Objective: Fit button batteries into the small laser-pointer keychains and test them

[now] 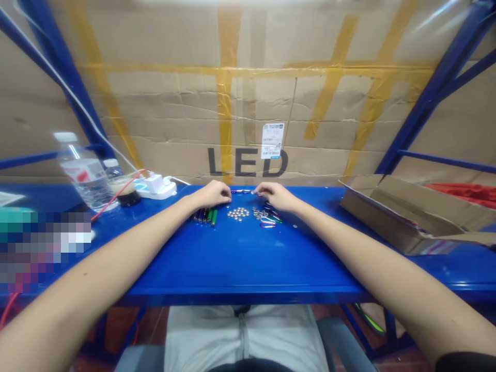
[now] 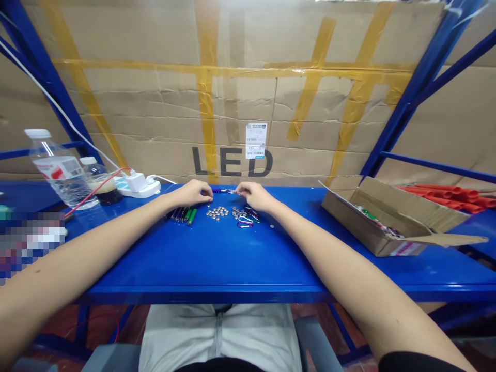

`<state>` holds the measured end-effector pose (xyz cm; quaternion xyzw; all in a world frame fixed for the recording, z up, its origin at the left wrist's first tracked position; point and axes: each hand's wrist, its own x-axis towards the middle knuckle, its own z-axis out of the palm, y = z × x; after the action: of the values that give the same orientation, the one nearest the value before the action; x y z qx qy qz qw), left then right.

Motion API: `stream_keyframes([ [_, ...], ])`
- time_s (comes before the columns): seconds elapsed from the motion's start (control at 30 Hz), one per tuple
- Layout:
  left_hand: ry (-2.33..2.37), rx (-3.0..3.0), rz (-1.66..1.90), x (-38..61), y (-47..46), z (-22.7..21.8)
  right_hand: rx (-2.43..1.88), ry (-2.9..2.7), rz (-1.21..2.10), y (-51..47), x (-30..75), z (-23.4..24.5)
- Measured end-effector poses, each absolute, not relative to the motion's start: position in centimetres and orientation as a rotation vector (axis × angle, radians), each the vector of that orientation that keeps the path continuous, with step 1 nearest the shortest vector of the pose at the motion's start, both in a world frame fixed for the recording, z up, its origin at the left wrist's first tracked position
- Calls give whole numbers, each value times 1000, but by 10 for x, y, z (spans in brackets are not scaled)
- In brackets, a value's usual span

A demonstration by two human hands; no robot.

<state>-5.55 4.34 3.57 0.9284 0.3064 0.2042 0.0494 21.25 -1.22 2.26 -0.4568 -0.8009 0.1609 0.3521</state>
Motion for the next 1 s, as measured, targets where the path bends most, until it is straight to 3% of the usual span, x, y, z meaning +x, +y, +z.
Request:
stream_keyframes([
  [0.27, 599, 2941, 1138, -21, -19, 54, -988, -2081, 493, -18, 205, 27],
  [1.0, 489, 3004, 1227, -16, -13, 40, -876, -2105, 528, -24, 200, 31],
])
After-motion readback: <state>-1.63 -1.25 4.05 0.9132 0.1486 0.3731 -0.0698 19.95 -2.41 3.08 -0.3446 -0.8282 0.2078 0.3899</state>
